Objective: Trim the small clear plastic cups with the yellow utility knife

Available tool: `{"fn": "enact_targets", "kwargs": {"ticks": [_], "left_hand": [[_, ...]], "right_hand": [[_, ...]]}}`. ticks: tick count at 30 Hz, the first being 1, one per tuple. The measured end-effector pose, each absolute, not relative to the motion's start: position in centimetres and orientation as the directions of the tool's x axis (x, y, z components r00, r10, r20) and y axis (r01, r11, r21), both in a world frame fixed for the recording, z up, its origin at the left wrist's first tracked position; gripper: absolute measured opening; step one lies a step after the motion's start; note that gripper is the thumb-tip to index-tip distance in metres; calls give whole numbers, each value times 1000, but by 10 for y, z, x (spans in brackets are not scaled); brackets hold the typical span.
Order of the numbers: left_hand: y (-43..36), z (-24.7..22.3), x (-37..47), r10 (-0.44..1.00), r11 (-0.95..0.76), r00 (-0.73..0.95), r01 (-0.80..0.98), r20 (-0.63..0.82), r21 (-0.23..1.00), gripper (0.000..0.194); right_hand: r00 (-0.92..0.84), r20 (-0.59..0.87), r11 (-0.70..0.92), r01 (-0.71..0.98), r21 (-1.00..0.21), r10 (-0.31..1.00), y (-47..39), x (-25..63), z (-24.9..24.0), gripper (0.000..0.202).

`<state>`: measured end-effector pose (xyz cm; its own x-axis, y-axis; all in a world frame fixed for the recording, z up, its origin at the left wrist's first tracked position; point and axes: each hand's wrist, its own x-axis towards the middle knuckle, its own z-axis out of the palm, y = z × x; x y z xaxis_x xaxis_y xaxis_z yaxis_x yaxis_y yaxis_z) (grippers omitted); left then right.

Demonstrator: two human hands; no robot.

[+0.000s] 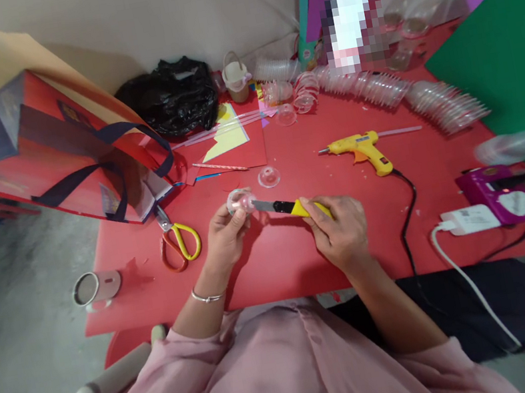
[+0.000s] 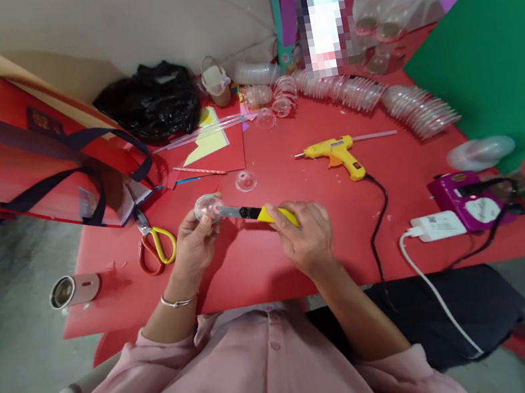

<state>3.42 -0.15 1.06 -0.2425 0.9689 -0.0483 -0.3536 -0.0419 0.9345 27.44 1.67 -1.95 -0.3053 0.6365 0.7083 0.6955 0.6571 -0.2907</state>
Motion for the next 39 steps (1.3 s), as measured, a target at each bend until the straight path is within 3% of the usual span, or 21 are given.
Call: {"fn": "enact_targets", "kwargs": {"ticks": [13, 21, 39], "left_hand": [[-1, 12, 36, 984, -63, -177, -368, -3, 928, 29], [-2, 12, 30, 959, 54, -240, -376, -153, 925, 38], [2, 10, 27, 968, -91, -251, -251, 27, 964, 40]], "right_hand": [[-292, 706, 644, 705, -297, 645, 18, 275, -19, 60], [-312, 687, 644, 706, -294, 656, 16, 275, -21, 67], [-323, 714, 638, 737, -223, 621, 14, 273, -16, 69]]}}
